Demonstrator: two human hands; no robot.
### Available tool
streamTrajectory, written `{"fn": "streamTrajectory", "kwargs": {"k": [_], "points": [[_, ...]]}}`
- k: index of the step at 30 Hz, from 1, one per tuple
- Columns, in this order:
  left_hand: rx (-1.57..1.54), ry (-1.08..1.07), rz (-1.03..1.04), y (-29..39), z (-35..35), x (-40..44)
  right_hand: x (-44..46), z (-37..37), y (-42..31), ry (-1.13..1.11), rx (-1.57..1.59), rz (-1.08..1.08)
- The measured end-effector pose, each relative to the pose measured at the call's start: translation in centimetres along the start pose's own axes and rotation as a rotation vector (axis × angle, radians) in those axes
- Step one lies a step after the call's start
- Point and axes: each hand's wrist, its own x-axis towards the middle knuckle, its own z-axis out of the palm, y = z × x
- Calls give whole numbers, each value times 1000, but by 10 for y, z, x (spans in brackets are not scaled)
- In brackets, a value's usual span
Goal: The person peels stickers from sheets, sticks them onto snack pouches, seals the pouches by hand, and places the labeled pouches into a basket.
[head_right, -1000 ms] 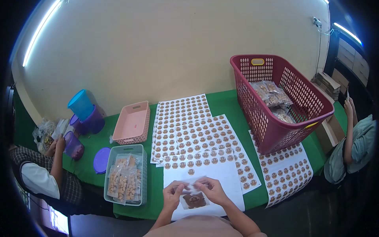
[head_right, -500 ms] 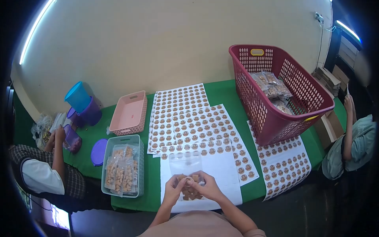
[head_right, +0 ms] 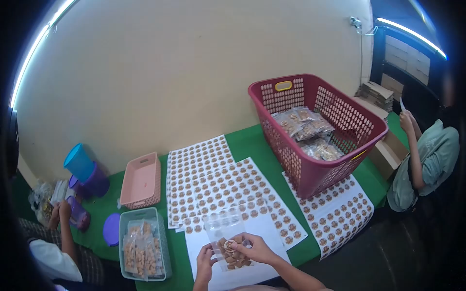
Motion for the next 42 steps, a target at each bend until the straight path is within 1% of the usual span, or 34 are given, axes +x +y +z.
{"fn": "streamTrajectory", "kwargs": {"k": [1, 2, 3, 5, 6, 7, 8, 9, 11, 13, 15, 17, 18, 19, 21, 22, 24, 25, 26, 28, 30, 32, 33, 34, 35, 36, 37, 38, 39, 40, 41, 42], "points": [[-25, 22, -10, 1, -2, 3, 0, -11, -10, 21, 1, -20], [35, 9, 3, 0, -3, 6, -1, -22, -23, 40, 2, -40], [64, 20, -5, -1, -4, 9, -3, -34, -42, 31, 50, -8], [83, 24, -57, -12, -11, 16, -8, -62, -70, 92, -3, -130], [83, 12, -58, -19, -14, 18, -13, -72, -91, 142, 28, -192], [191, -4, -29, -26, -16, 20, -15, -84, -111, 191, 59, -254], [299, -20, 3, -30, -15, 23, -16, -105, -121, 242, -64, -349], [297, -30, 7, -28, -10, 24, -16, -127, -132, 290, -190, -443], [696, -77, -50, -25, 4, 21, -14, -162, -169, 397, -149, -522], [654, -86, -30, -42, 11, 22, -4, -202, -202, 499, -192, -619], [598, -71, -37, -43, 32, 19, 15, -249, -223, 570, -325, -565], [552, -68, -65, -42, 57, 20, 44, -298, -227, 556, -378, -514], [528, -57, -75, -37, 73, 22, 58, -320, -227, 511, -342, -422], [503, -45, -86, -36, 89, 24, 74, -340, -224, 502, -343, -425], [496, -28, -73, -42, 115, 32, 109, -374, -213, 502, -562, -317], [497, -20, -60, -43, 125, 35, 123, -388, -206, 491, -555, -325], [528, -4, -31, -44, 146, 38, 152, -411, -192, 528, -957, -284], [548, 1, -10, -45, 155, 38, 166, -421, -184, 502, -969, -317], [491, 6, -16, -48, 159, 36, 176, -426, -179, 472, -1007, -291], [480, 82, -8, -51, 168, 27, 200, -435, -176, 409, -1049, -285], [472, 184, 12, -54, 171, 15, 225, -447, -171, 376, -1014, -139], [501, 260, 9, -51, 169, 1, 253, -467, -169, 353, -967, -146], [526, 299, 8, -51, 168, -6, 268, -481, -170, 371, -886, -24], [516, 355, 19, -56, 165, -11, 287, -499, -167, 433, -1002, -179], [505, 403, 10, -57, 164, -16, 290, -501, -178, 568, -1040, -220], [503, 424, 10, -55, 165, -21, 303, -518, -175, 750, -1246, -504], [505, 447, 5, -50, 166, -25, 301, -516, -192, 724, -1223, -384], [534, 460, -5, -46, 166, -29, 303, -514, -200, 729, -992, -292], [528, 499, -17, -43, 166, -32, 300, -508, -209, 628, -902, -307], [510, 498, -26, -42, 167, -34, 285, -487, -221, 572, -825, -276], [489, 499, -32, -41, 167, -37, 291, -486, -221, 515, -880, -376], [476, 542, -40, -40, 168, -38, 273, -460, -231, 441, -890, -447]]}}
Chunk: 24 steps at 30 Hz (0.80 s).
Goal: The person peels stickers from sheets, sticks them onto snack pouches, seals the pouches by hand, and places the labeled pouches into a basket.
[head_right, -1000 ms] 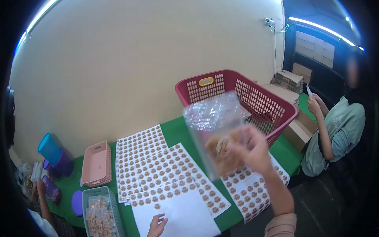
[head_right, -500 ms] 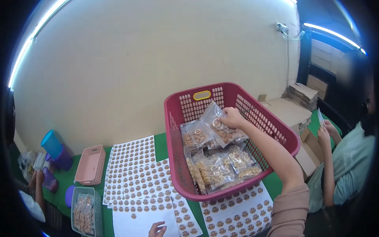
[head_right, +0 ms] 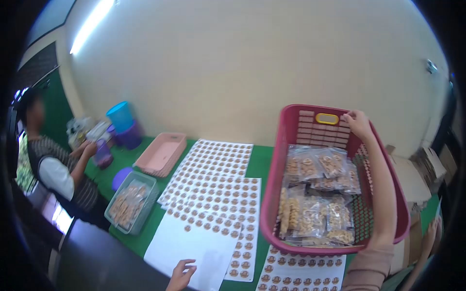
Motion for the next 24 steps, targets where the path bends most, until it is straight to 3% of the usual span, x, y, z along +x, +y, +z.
{"fn": "streamTrajectory", "kwargs": {"k": [3, 9, 13, 15, 20, 24], "points": [[78, -14, 64, 6, -7, -7, -24, 13, -55, -165, 167, -147], [39, -43, 79, 4, -44, -32, -123, 20, -217, -367, 147, -448], [-11, 10, 54, -4, -84, -57, -193, 32, -301, -469, 125, -789], [-56, 47, 86, -11, -106, -71, -234, 36, -344, -578, 39, -814], [-139, 153, 103, -44, -175, -106, -319, 73, -414, -796, 87, -1076], [-198, 317, 75, -85, -231, -133, -382, 118, -450, -972, 213, -1141]]}}
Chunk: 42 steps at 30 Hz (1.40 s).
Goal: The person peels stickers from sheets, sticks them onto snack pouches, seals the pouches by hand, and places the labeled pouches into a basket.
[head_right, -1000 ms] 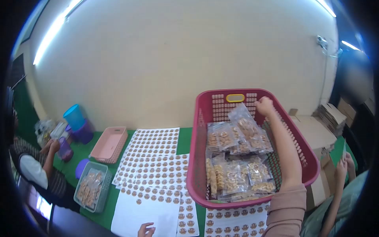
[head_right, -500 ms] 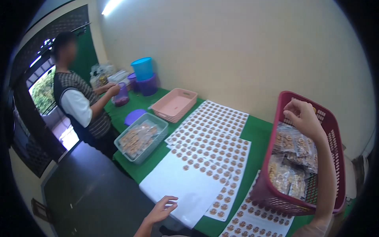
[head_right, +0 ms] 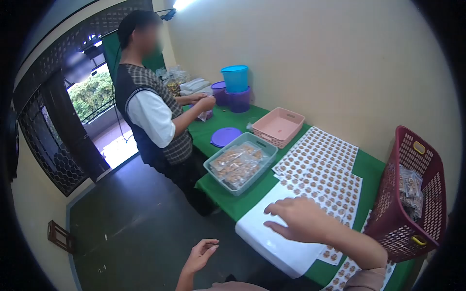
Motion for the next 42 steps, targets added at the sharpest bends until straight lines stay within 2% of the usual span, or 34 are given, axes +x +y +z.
{"fn": "streamTrajectory", "kwargs": {"k": [5, 6, 10, 15, 17, 21, 23, 25, 27, 29, 32, 37, 39, 42], "points": [[-27, 122, -26, -13, -69, -17, 43, 87, -10, 9, 221, -67], [-48, 136, -66, -14, -81, -19, 49, 97, -15, -23, 318, 12], [-132, 211, -149, -26, -113, -22, 72, 149, -14, 15, 766, 100], [-105, 225, -137, -32, -127, -8, 98, 192, 1, 140, 892, 255], [-50, 219, -111, -28, -132, 4, 111, 198, 10, 141, 965, 394], [-69, 228, -99, -20, -138, 40, 142, 201, 43, 90, 862, 379], [-62, 257, -68, -13, -145, 63, 161, 208, 64, 79, 394, 360], [-114, 195, -150, -11, -153, 90, 179, 215, 79, 42, 416, 417], [-92, 186, -121, -10, -158, 116, 193, 233, 92, 148, 222, 448], [-70, 169, -101, -8, -157, 137, 203, 247, 102, 112, 287, 432], [-39, 127, -99, -3, -151, 166, 211, 259, 96, -40, 219, 436], [-85, -30, -119, -23, -139, 203, 212, 264, 94, -51, 157, 501], [-63, -89, -160, -21, -137, 222, 210, 268, 95, -22, 151, 450], [-49, -217, -115, -21, -133, 259, 211, 268, 91, -12, 141, 496]]}}
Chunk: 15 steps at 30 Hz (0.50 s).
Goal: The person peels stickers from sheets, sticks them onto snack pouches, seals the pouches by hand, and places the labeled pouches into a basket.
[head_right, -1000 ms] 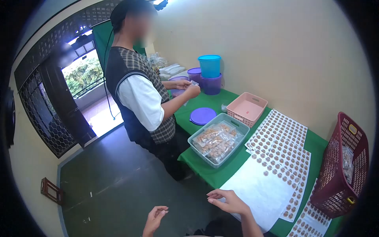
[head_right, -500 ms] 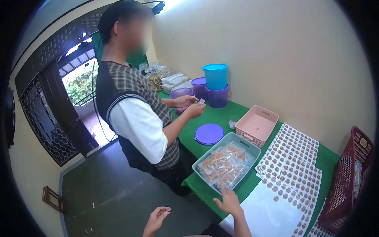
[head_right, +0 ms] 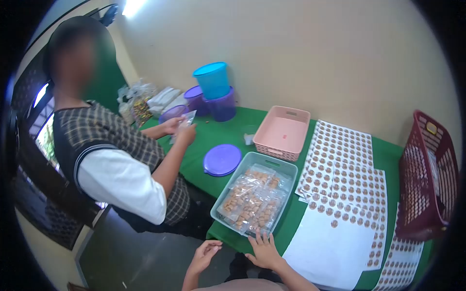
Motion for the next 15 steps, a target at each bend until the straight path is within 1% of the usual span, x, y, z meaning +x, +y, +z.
{"fn": "streamTrajectory", "kwargs": {"k": [1, 3, 4, 5, 7, 9, 11, 12, 13, 15], "points": [[6, -35, -5, 3, -1, 14, 0, 0, -1, 1, -20, 5], [82, -71, 55, 9, -2, 41, 0, -1, -2, 36, 0, 34], [119, -91, 134, 13, -3, 56, 0, 1, -3, 63, 13, 29], [123, -131, 135, 16, -4, 69, 1, 2, -4, 80, 16, 66], [313, -112, 291, 20, -3, 94, 4, 5, -5, 116, 96, 104], [300, -162, 305, 15, -2, 118, 7, 8, -8, 147, 114, 168], [553, -115, 429, 1, -5, 137, 13, 7, -10, 178, 141, 222], [558, -194, 403, 1, -7, 144, 16, 5, -12, 148, 159, 262], [561, -223, 411, 0, -9, 149, 18, 6, -13, 117, 181, 301], [567, -271, 376, 0, -9, 157, 23, 15, -16, 167, 171, 356]]}}
